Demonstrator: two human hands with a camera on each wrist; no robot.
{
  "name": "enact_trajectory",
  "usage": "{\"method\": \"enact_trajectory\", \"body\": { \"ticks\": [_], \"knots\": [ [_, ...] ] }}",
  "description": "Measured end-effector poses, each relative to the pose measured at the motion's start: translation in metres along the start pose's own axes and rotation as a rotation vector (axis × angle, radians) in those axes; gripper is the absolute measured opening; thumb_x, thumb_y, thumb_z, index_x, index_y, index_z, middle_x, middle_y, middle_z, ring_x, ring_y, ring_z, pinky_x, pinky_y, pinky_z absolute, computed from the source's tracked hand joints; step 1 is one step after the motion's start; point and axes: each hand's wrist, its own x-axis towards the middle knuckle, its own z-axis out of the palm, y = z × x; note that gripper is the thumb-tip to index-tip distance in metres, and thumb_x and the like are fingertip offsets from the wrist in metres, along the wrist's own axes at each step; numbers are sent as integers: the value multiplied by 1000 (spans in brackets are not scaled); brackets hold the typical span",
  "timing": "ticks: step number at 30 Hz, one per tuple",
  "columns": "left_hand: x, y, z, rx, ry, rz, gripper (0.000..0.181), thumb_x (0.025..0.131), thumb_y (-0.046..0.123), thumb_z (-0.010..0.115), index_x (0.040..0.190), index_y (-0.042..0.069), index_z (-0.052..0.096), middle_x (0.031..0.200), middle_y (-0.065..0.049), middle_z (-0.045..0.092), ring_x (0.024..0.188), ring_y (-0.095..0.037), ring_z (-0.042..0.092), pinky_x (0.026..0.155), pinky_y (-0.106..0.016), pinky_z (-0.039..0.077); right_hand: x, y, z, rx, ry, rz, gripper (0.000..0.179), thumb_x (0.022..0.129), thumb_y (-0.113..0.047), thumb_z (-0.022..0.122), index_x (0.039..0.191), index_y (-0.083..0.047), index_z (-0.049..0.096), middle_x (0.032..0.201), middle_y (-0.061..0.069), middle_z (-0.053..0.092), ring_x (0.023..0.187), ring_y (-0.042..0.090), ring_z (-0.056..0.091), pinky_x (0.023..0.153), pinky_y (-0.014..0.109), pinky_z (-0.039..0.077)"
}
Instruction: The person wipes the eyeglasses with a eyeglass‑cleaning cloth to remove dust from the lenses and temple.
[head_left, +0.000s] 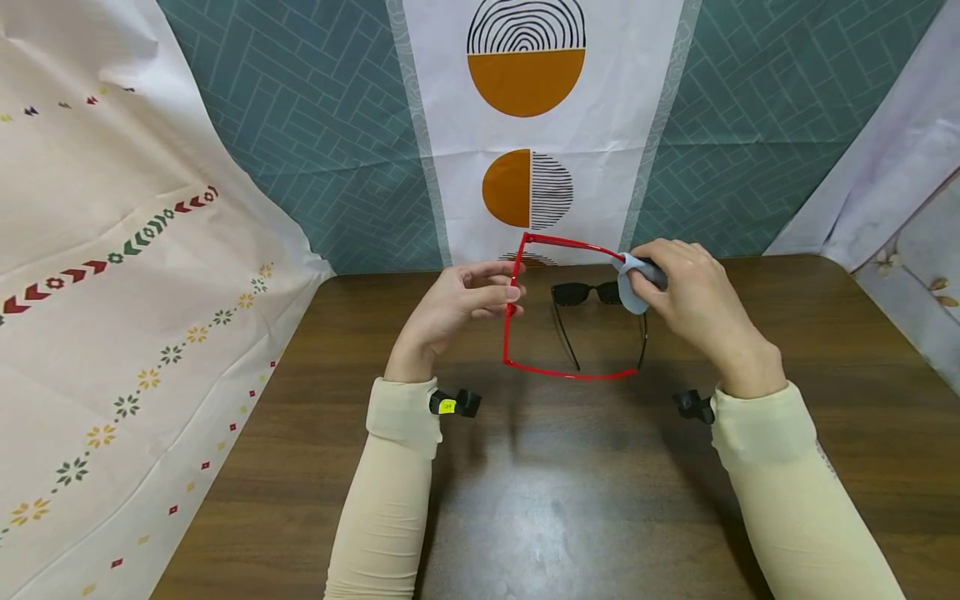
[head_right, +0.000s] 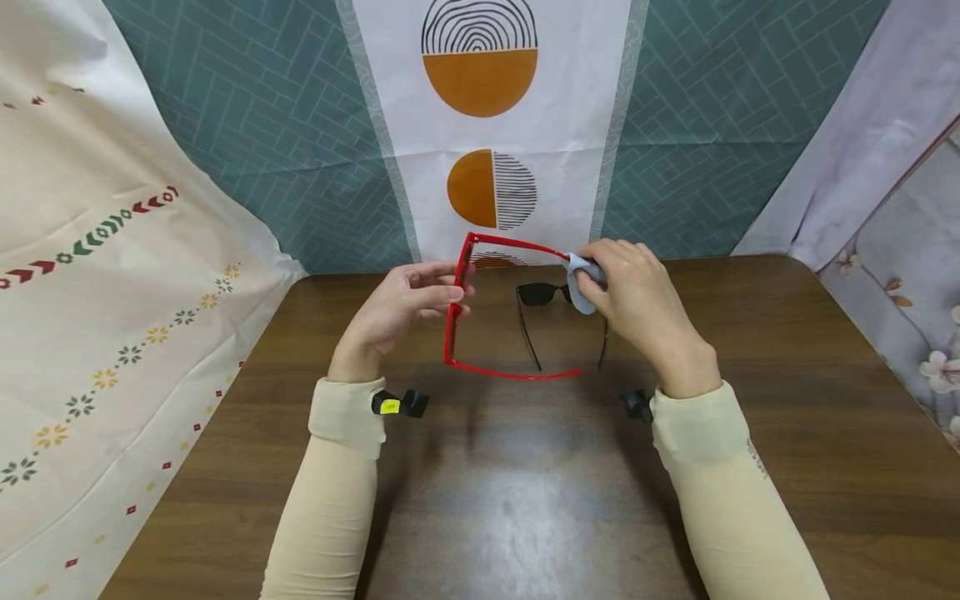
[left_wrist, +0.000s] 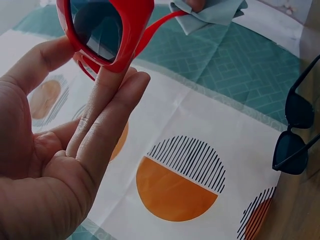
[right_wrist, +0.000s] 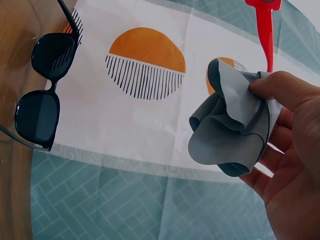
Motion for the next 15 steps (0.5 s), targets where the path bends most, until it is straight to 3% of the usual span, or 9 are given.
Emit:
{"method": "enact_trajectory", "body": {
  "ticks": [7,15],
  "knots": [
    [-1,-1,-5,17,17,15,51,93,20,71,139,1,61,118,-20,70,91,-26,75,94,-39,58,0,2,-1,-13,-33,31,14,92,3,71,106,3,71,96,16,73,86,33,64,81,50,47],
    [-1,-1,-5,-9,45,7,53,93,21,73,140,2,60,122,-26,68,92,-25,75,96,-41,57,1,2,-2,-17,-50,45,16,95,0,72,110,3,71,102,20,73,94,39,67,85,55,48]
  ]
}}
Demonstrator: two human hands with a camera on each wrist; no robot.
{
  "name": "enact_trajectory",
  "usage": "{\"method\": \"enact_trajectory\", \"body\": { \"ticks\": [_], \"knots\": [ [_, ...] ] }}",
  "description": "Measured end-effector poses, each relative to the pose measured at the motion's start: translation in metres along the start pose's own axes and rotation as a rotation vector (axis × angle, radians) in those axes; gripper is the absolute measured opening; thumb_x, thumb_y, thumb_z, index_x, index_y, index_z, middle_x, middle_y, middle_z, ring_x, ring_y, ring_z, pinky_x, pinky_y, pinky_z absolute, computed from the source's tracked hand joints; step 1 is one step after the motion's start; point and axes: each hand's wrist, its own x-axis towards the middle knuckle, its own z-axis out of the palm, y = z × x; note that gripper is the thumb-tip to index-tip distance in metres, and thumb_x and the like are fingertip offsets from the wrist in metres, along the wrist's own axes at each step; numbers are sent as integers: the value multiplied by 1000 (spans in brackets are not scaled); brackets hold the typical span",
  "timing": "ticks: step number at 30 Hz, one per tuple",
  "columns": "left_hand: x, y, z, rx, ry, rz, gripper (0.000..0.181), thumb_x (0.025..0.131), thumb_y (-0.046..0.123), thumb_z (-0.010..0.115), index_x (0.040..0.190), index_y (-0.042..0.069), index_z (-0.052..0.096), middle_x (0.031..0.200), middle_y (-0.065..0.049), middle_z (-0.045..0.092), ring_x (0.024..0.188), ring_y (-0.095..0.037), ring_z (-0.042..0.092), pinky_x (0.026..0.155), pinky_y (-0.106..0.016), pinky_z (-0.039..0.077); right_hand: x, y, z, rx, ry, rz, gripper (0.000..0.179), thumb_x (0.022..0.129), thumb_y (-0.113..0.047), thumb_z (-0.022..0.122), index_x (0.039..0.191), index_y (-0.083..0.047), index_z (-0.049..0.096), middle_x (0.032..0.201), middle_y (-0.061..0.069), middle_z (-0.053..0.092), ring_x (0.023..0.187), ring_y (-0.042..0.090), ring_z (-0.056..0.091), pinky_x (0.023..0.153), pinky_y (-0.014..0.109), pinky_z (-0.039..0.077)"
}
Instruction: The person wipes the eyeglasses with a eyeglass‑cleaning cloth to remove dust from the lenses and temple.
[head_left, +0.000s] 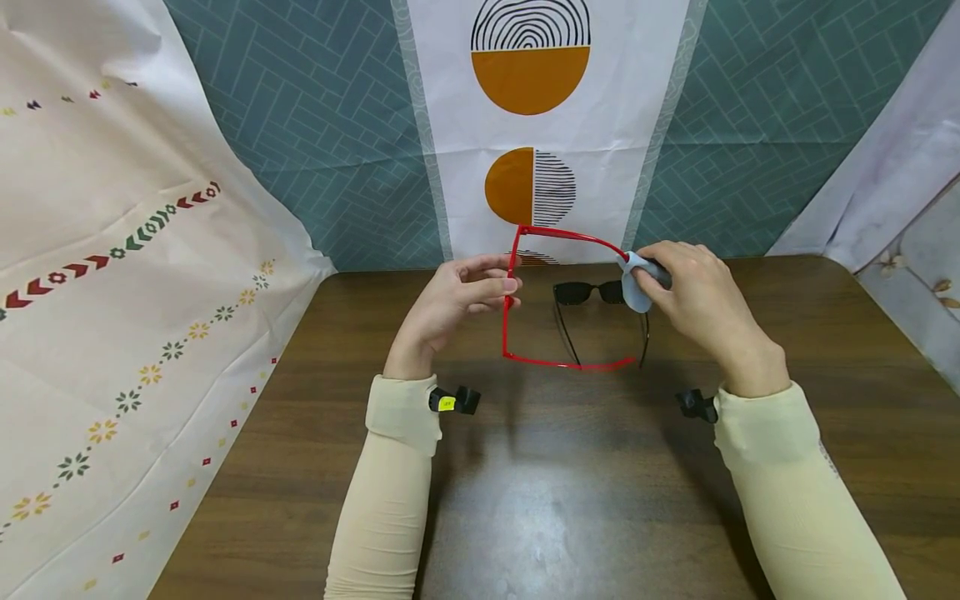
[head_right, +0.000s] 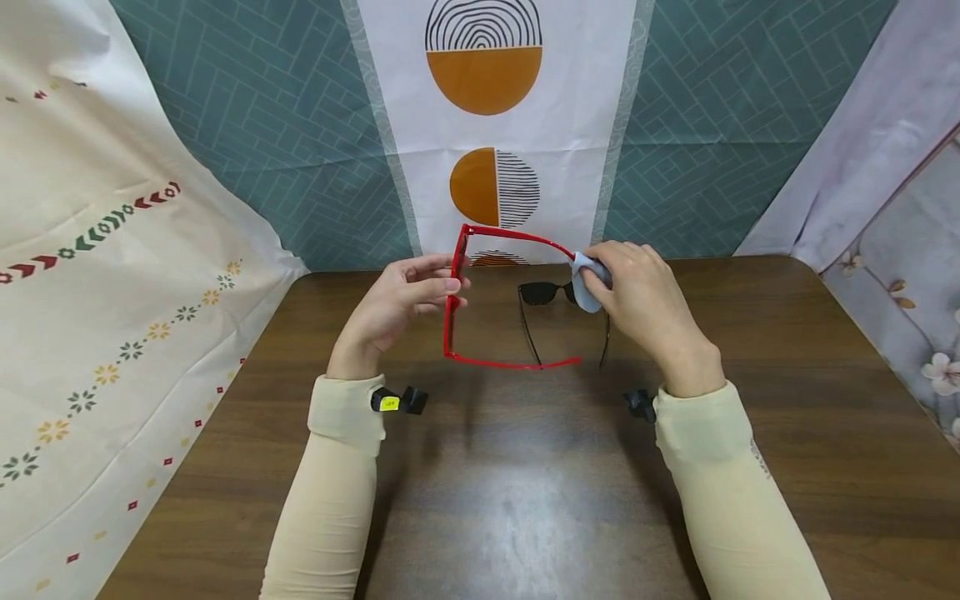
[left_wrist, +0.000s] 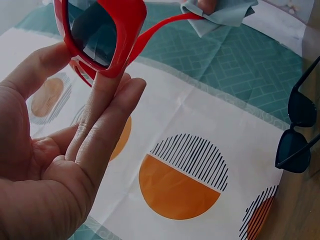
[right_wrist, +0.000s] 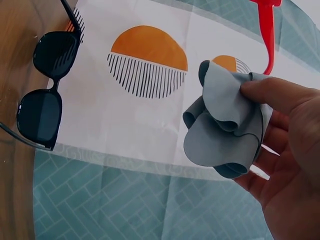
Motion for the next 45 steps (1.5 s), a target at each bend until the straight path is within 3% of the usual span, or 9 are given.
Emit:
{"method": "enact_trajectory", "body": {
  "ticks": [5,12,14,17,20,23,32,40,45],
  "knots": [
    [0,-1,0,-26,-1,1,55,94,20,71,144,-1,56,123,-25,68,95,-26,76,103,-49,53,0,-3,-1,-14,13,37,15,96,-2,71,110,3,71,103,21,73,94,40,66,90,57,49],
    [0,-3,-2,-37,26,-9,54,97,21,69,145,1,56,117,-16,72,95,-26,75,104,-49,52,-1,-7,-6,16,46,95,16,98,-4,71,112,4,72,106,22,73,95,42,67,88,59,50],
    [2,-5,-3,-46,46,-12,53,97,21,70,145,2,56,117,-15,72,94,-26,75,107,-53,50,-2,-8,-9,28,82,122,17,98,-4,71,112,4,73,107,22,73,94,40,67,85,55,50],
    [4,-6,-2,-53,77,-22,53,98,20,71,145,2,57,117,-15,72,93,-25,76,109,-56,47,-3,-8,-11,42,127,133,16,98,-4,71,112,4,73,105,20,73,87,34,64,78,38,49],
    [6,-8,-1,-49,86,-29,52,98,20,71,145,2,57,118,-15,71,94,-25,75,109,-55,48,-3,-10,-10,68,134,105,16,97,-4,73,111,3,74,101,17,72,80,27,57,71,25,39],
    [6,-9,0,-43,73,-32,52,98,20,71,145,2,58,119,-17,70,95,-26,75,108,-52,49,-3,-14,-8,100,114,72,14,96,-4,75,108,1,75,97,13,71,78,21,52,68,21,35],
    [7,-9,4,-28,21,-24,50,97,21,72,143,4,60,123,-20,67,97,-27,75,103,-43,54,-4,-25,-9,126,64,61,13,94,-3,77,107,-3,76,94,6,69,77,17,49,67,20,35],
    [8,-11,7,-74,38,-8,51,98,16,70,145,1,57,119,-17,67,115,-52,64,106,-55,51,-6,-45,-5,179,-24,-102,18,88,3,80,105,-3,77,93,4,70,77,15,55,67,20,41],
    [9,-11,8,-86,46,-9,52,99,15,70,146,-1,55,118,-17,67,112,-48,67,106,-59,49,-7,-53,-1,179,-85,-146,23,88,2,80,110,-4,78,98,5,72,83,18,61,71,31,48]
  ]
}}
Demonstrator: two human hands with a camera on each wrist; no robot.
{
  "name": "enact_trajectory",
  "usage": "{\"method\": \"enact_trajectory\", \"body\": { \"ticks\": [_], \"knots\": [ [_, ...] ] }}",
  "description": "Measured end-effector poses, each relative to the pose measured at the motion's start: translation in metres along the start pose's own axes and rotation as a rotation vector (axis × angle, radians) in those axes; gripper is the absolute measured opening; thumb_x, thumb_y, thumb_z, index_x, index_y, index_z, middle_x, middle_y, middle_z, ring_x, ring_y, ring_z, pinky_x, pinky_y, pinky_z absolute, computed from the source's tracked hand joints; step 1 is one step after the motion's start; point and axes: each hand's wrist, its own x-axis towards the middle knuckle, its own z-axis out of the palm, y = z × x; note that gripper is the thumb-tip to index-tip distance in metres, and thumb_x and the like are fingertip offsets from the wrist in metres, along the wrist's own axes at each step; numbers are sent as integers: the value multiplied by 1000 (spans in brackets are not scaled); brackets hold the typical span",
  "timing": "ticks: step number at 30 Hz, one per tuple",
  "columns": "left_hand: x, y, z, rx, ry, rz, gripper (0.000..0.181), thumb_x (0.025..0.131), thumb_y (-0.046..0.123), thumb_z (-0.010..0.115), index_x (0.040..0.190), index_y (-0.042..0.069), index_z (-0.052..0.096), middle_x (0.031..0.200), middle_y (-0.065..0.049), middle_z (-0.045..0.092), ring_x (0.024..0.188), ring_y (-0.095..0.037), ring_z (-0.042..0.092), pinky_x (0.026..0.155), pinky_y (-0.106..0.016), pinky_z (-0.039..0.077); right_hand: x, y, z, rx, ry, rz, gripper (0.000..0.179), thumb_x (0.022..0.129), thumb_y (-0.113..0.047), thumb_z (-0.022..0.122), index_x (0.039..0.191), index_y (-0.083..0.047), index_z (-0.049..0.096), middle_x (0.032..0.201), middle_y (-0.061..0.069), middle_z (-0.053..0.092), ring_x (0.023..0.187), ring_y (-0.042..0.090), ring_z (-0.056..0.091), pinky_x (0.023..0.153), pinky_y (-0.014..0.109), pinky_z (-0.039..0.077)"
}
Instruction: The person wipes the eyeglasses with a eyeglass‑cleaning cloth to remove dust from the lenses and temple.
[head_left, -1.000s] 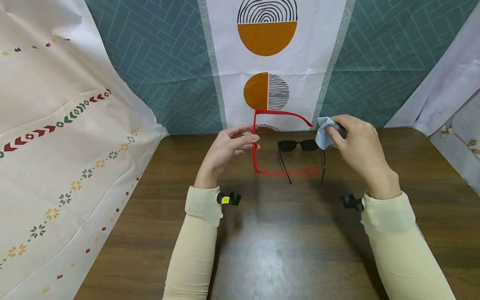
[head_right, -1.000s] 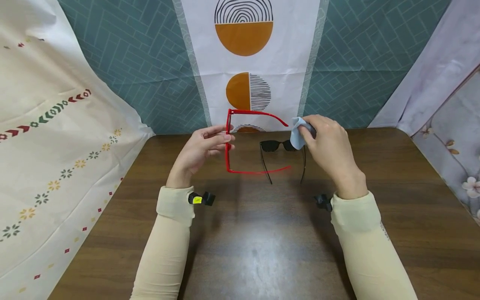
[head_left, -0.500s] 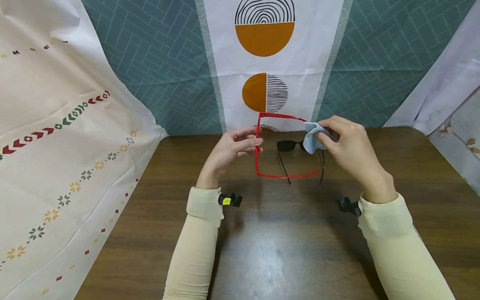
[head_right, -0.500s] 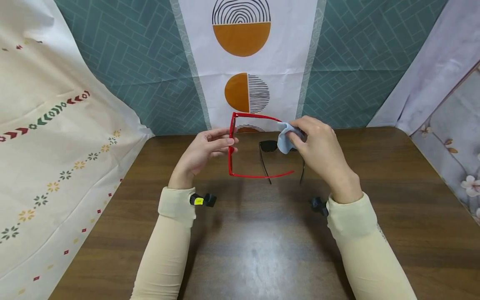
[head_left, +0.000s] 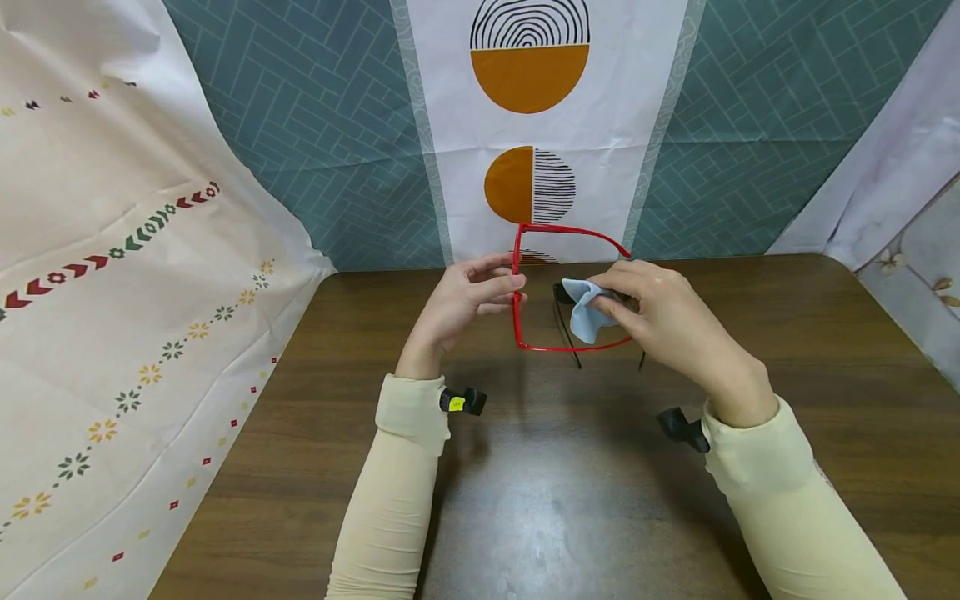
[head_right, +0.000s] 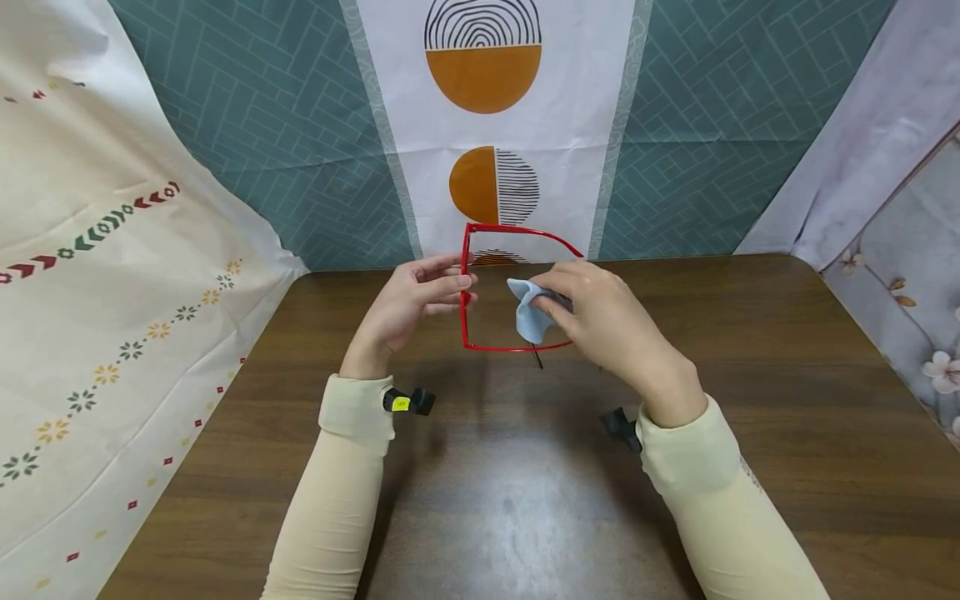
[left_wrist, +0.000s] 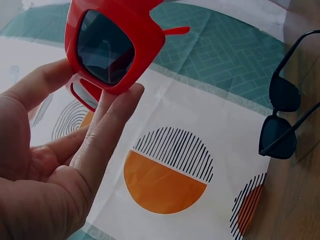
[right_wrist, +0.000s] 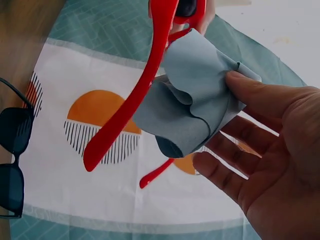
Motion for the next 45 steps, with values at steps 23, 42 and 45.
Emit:
{"method": "enact_trajectory", "body": {
  "ticks": [23,42,45],
  "knots": [
    [0,0,5,56,-24,3,52,98,17,71,145,2,58,117,-16,68,111,-43,70,97,-46,58,2,-13,24,84,-287,-17,22,93,1,75,110,-12,76,100,-5,65,88,12,56,76,34,52],
    [1,0,5,35,22,20,52,98,19,71,145,2,58,117,-15,68,98,-25,73,97,-48,58,1,-17,36,61,-65,-77,24,87,4,80,109,-6,79,96,1,73,87,17,62,72,37,54],
    [1,0,4,14,46,28,51,98,18,71,144,1,58,116,-15,70,99,-28,74,96,-46,58,1,-18,34,93,-97,-66,23,88,4,80,107,-7,78,95,-1,72,85,14,62,73,37,56]
  ]
}}
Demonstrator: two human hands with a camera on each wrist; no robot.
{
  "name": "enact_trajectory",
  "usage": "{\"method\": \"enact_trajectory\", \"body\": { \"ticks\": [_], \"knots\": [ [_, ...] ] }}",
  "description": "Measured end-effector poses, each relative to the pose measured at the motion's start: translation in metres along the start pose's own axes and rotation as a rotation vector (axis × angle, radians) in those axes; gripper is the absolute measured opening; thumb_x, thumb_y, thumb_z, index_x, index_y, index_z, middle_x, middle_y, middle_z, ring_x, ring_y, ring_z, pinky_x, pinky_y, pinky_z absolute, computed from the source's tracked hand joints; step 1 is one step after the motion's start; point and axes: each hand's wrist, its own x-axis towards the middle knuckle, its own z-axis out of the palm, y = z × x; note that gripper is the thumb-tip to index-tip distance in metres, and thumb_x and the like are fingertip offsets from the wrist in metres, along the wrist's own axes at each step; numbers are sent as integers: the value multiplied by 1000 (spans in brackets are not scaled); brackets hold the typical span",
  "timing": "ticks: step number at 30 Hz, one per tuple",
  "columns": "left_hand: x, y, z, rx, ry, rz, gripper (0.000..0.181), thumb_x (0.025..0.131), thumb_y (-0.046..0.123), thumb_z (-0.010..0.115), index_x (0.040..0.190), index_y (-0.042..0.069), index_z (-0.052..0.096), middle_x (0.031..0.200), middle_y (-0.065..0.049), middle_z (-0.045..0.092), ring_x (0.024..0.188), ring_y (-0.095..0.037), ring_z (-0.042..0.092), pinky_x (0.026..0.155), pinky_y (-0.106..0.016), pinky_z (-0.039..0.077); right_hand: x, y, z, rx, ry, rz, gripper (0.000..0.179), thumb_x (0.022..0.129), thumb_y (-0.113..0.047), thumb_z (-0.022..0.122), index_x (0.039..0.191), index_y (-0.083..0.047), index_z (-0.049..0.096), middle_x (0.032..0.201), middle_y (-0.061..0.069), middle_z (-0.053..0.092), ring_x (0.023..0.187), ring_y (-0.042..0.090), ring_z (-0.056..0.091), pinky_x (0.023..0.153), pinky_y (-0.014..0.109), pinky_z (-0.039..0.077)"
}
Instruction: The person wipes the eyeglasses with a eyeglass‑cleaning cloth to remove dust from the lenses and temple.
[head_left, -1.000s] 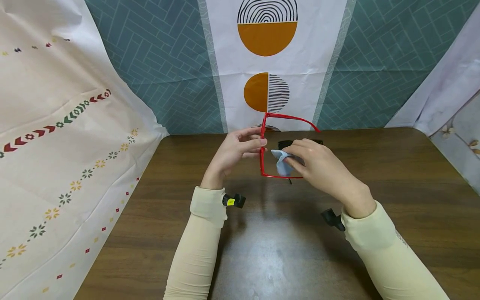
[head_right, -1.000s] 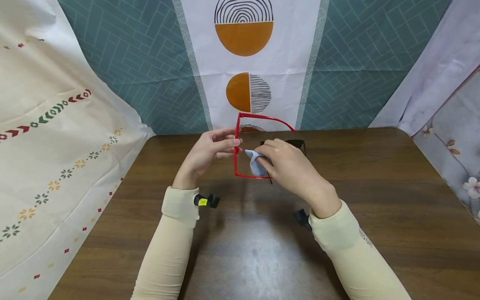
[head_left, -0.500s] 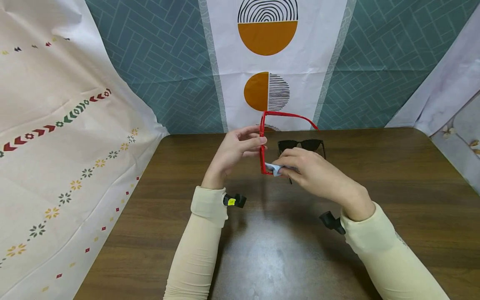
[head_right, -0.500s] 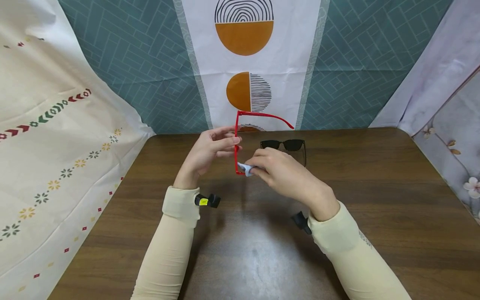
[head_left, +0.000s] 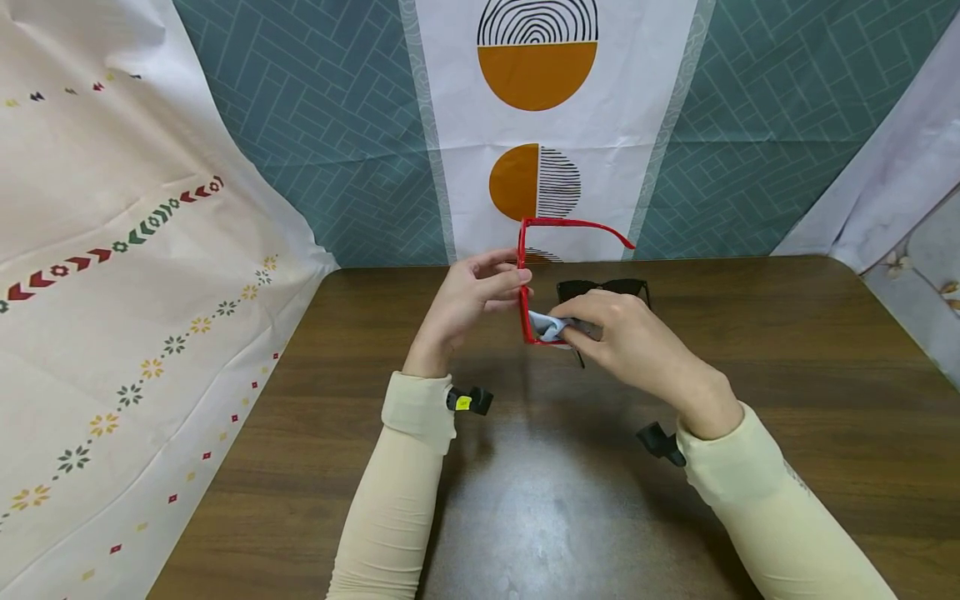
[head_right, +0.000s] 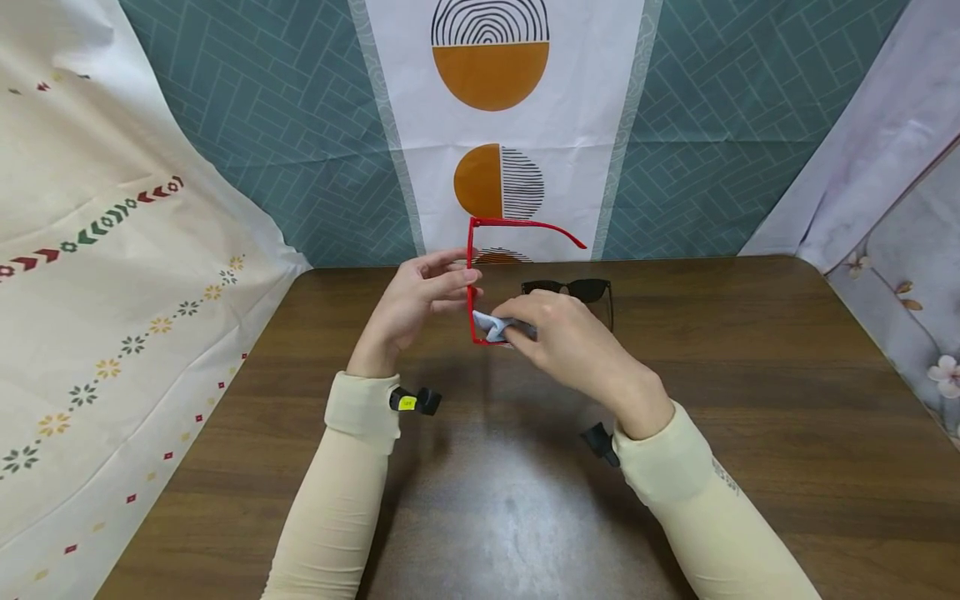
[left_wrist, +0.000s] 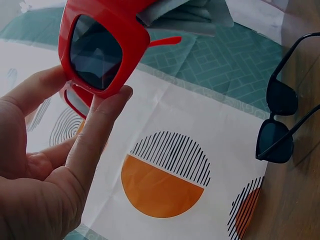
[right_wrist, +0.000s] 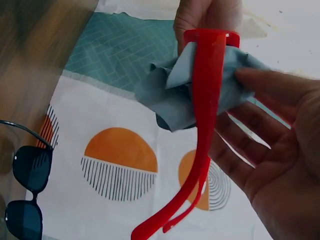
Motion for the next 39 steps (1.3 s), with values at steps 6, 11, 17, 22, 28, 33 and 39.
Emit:
{"method": "enact_trajectory", "body": {
  "ticks": [6,11,17,22,28,33,39],
  "knots": [
    [-1,1,-1,-25,48,13,50,98,16,71,144,1,58,115,-15,69,98,-32,76,93,-43,60,-2,-1,-7,45,-132,29,26,89,9,75,107,-10,73,98,-4,68,92,13,62,82,35,60],
    [-1,1,-3,-38,62,18,51,97,15,72,144,1,58,116,-16,68,91,-24,77,91,-41,61,-3,-1,-10,48,-252,62,20,94,-10,75,114,-15,71,106,-10,68,99,10,61,100,38,50],
    [0,0,-1,-47,64,22,51,97,15,73,144,0,58,115,-17,67,91,-24,77,90,-41,61,-1,-1,-7,85,-226,75,10,102,-23,70,110,-18,72,98,-11,65,91,10,57,97,39,47],
    [1,0,0,-61,88,29,51,97,16,72,143,1,58,114,-16,67,92,-26,77,89,-41,61,1,-4,3,23,-136,81,14,96,-11,76,108,-12,71,98,-3,66,94,18,55,86,38,46],
    [1,1,1,-77,125,48,49,97,18,72,142,2,59,114,-15,68,92,-26,76,89,-41,61,4,-5,13,-129,-73,45,30,93,-22,80,116,-5,73,104,4,72,100,26,59,92,44,42],
    [1,2,1,-84,128,56,49,97,17,73,142,1,59,113,-15,68,96,-33,76,89,-42,61,4,-6,17,-197,-35,28,30,92,-28,81,111,-5,76,101,4,74,99,26,59,88,44,41],
    [1,1,0,-92,127,57,49,97,15,73,141,0,59,110,-14,68,91,-29,77,88,-43,62,5,-7,22,-262,9,-21,21,89,-18,85,104,-6,76,96,5,75,93,27,61,85,44,41]
  ]
}}
